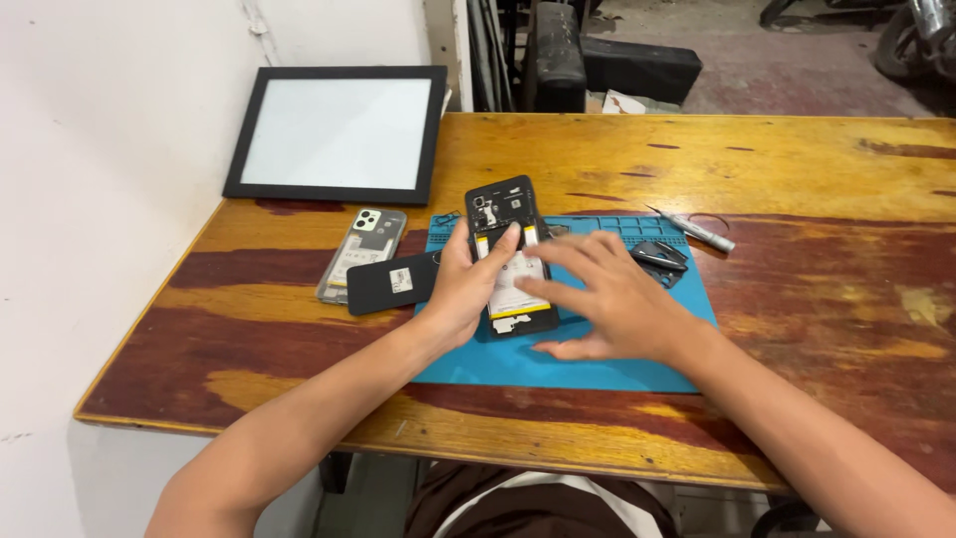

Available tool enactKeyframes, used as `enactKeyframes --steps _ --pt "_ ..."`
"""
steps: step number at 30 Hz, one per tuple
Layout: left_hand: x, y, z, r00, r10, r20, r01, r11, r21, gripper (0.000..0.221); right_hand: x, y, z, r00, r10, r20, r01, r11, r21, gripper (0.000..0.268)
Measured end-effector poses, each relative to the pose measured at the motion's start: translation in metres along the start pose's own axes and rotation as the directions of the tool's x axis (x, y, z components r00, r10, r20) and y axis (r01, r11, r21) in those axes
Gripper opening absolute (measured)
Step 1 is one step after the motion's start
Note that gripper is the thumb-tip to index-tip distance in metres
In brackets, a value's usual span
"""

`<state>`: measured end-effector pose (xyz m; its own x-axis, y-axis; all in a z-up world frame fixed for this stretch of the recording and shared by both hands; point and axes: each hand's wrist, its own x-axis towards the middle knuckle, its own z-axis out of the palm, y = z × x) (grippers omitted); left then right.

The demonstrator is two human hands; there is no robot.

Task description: The person disassembles a smartphone, removes the back cover and battery, then uses a brush and screwdriver to clean and adjust internal components on a blue mat. The person handles the phone, battery, back cover, and various small parts while working at a wooden table.

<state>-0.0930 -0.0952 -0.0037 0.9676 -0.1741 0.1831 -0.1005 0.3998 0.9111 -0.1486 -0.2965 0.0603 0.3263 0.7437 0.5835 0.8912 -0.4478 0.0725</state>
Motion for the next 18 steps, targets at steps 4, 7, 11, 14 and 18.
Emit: enactKeyframes --steps 4,7,11,14,18 --pt "-0.006 0.017 0.007 0.999 -0.045 0.009 0.046 0.996 -0.076 0.036 0.005 -0.012 0.0 0.999 -0.052 0.004 0.052 0.993 -0.103 0.045" --pt "-0.008 0.031 0.009 0.988 -0.149 0.052 0.154 0.979 -0.132 0.039 0.005 -0.019 0.0 0.998 -0.055 -0.029 0.052 0.994 -0.099 0.042" --pt "-0.011 0.046 0.011 0.947 -0.201 0.249 0.269 0.921 -0.281 0.039 0.004 -0.02 0.001 0.995 -0.095 -0.024 0.091 0.986 -0.139 0.043" --pt "-0.014 0.049 0.013 0.939 -0.201 0.281 0.277 0.923 -0.268 0.041 0.003 -0.02 0.003 0.991 -0.135 -0.007 0.132 0.976 -0.175 0.044" --pt "-0.013 0.041 0.015 0.949 -0.25 0.19 0.287 0.936 -0.203 0.044 0.001 -0.023 0.009 0.983 -0.182 -0.008 0.176 0.963 -0.204 0.046"
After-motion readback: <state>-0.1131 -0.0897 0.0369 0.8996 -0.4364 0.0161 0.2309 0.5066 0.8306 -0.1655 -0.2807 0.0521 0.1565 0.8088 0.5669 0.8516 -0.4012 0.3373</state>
